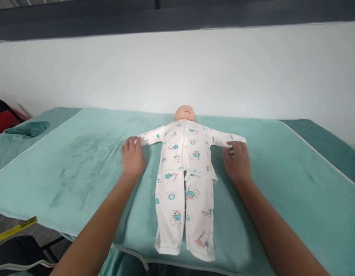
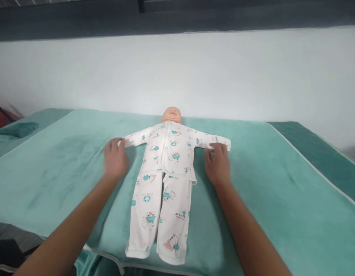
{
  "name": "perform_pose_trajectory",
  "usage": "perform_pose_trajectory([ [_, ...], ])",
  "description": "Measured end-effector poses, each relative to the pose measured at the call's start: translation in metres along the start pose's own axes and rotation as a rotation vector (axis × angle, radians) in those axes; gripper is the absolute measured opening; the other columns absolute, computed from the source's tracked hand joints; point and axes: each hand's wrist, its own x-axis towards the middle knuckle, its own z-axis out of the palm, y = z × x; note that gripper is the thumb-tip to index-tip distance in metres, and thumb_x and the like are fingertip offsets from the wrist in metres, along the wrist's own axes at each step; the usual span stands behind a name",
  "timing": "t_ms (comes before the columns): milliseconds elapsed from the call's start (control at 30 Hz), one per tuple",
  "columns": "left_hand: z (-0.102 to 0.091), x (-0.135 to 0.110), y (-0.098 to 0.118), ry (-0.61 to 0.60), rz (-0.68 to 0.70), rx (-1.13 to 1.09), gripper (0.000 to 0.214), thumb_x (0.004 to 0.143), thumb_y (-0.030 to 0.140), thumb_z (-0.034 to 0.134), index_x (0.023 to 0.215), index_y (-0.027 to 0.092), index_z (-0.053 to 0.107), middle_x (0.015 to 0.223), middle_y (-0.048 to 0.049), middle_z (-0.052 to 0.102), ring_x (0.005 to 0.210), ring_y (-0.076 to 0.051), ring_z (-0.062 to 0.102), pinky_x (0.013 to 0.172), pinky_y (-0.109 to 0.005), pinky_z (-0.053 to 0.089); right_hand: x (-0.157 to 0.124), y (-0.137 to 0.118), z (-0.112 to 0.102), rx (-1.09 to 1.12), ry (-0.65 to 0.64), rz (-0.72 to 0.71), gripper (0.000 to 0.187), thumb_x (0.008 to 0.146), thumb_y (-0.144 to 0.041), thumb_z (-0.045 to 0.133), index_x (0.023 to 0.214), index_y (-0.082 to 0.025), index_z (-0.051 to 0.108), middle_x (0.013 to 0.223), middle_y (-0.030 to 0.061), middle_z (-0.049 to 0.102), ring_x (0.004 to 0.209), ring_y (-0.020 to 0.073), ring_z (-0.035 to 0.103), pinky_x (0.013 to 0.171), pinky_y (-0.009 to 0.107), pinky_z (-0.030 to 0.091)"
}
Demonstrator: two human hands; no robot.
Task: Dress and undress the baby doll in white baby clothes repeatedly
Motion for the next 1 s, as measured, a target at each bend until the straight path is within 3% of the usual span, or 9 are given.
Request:
perform_pose_trajectory([
  [67, 0.0, -0.011, 0.013, -0.027, 0.131, -0.093, 0.056, 0.082, 0.003, 0.04, 0.136, 0.012, 0.051, 0.134, -0.0169, 0.056, 0.126, -0.033, 0.048, 0.1, -0.047, 0.042, -0.014, -0.018, 0.006, 0.1, -0.09, 0.068, 0.037, 0.092, -0.047, 0.045, 0.112, -0.018, 0.057, 0.111, 0.0136, 0.059, 0.087, 0.0225, 0.061, 0.075, 0.038, 0.051],
  [133, 0.002, -0.02, 0.021, -0.057, 0.137, -0.225, 0.054, 0.084, 0.005, 0.038, 0.136, 0.016, 0.051, 0.127, -0.013, 0.062, 0.117, -0.028, 0.056, 0.096, -0.042, 0.046, -0.025, -0.031, 0.011, 0.12, -0.175, 0.068, 0.039, 0.094, -0.048, 0.043, 0.114, -0.019, 0.057, 0.111, 0.0127, 0.062, 0.088, 0.023, 0.062, 0.076, 0.038, 0.051],
  [200, 0.002, -0.027, 0.024, -0.084, 0.098, -0.347, 0.053, 0.087, 0.009, 0.037, 0.137, 0.016, 0.051, 0.12, -0.0107, 0.066, 0.109, -0.025, 0.06, 0.092, -0.04, 0.049, -0.033, -0.039, 0.012, 0.072, -0.275, -0.002, 0.036, 0.097, -0.043, 0.038, 0.114, -0.019, 0.06, 0.11, 0.0122, 0.065, 0.095, 0.0251, 0.061, 0.082, 0.04, 0.049],
  [300, -0.003, -0.035, 0.024, -0.197, 0.163, -0.467, 0.054, 0.087, 0.011, 0.038, 0.14, 0.018, 0.05, 0.119, -0.0084, 0.068, 0.107, -0.025, 0.06, 0.092, -0.042, 0.049, -0.039, -0.042, 0.012, -0.061, -0.391, -0.128, 0.036, 0.098, -0.029, 0.033, 0.108, -0.019, 0.065, 0.111, 0.0126, 0.067, 0.105, 0.0274, 0.059, 0.091, 0.042, 0.046],
  [433, -0.014, -0.04, 0.03, -0.295, 0.204, -0.602, 0.053, 0.09, 0.014, 0.038, 0.14, 0.021, 0.051, 0.127, -0.0065, 0.066, 0.118, -0.024, 0.056, 0.1, -0.041, 0.046, -0.04, -0.039, 0.012, -0.174, -0.395, -0.211, 0.034, 0.095, -0.025, 0.039, 0.113, -0.019, 0.067, 0.133, 0.0124, 0.06, 0.118, 0.029, 0.055, 0.098, 0.043, 0.043],
  [600, -0.016, -0.04, 0.047, -0.376, 0.196, -0.604, 0.044, 0.093, 0.023, 0.043, 0.135, 0.023, 0.056, 0.136, -0.0085, 0.061, 0.125, -0.026, 0.053, 0.11, -0.046, 0.036, -0.039, -0.04, 0.012, -0.134, -0.517, -0.329, 0.04, 0.092, -0.022, 0.044, 0.13, -0.019, 0.059, 0.136, 0.0111, 0.06, 0.125, 0.0268, 0.053, 0.102, 0.042, 0.042],
  [767, -0.014, -0.035, 0.058, -0.403, 0.191, -0.555, 0.048, 0.091, 0.023, 0.045, 0.138, 0.021, 0.051, 0.139, -0.0117, 0.058, 0.129, -0.026, 0.052, 0.118, -0.05, 0.023, -0.035, -0.04, 0.014, -0.127, -0.564, -0.352, 0.044, 0.092, -0.026, 0.046, 0.135, -0.02, 0.054, 0.139, 0.0115, 0.057, 0.126, 0.0268, 0.054, 0.106, 0.044, 0.038],
  [1000, -0.012, -0.023, 0.061, -0.401, 0.185, -0.598, 0.046, 0.093, 0.022, 0.042, 0.138, 0.021, 0.05, 0.142, -0.0114, 0.056, 0.131, -0.025, 0.05, 0.117, -0.049, 0.025, -0.031, -0.04, 0.021, -0.197, -0.549, -0.371, 0.052, 0.093, -0.029, 0.045, 0.143, -0.017, 0.045, 0.147, 0.0131, 0.05, 0.136, 0.0273, 0.044, 0.109, 0.044, 0.036],
])
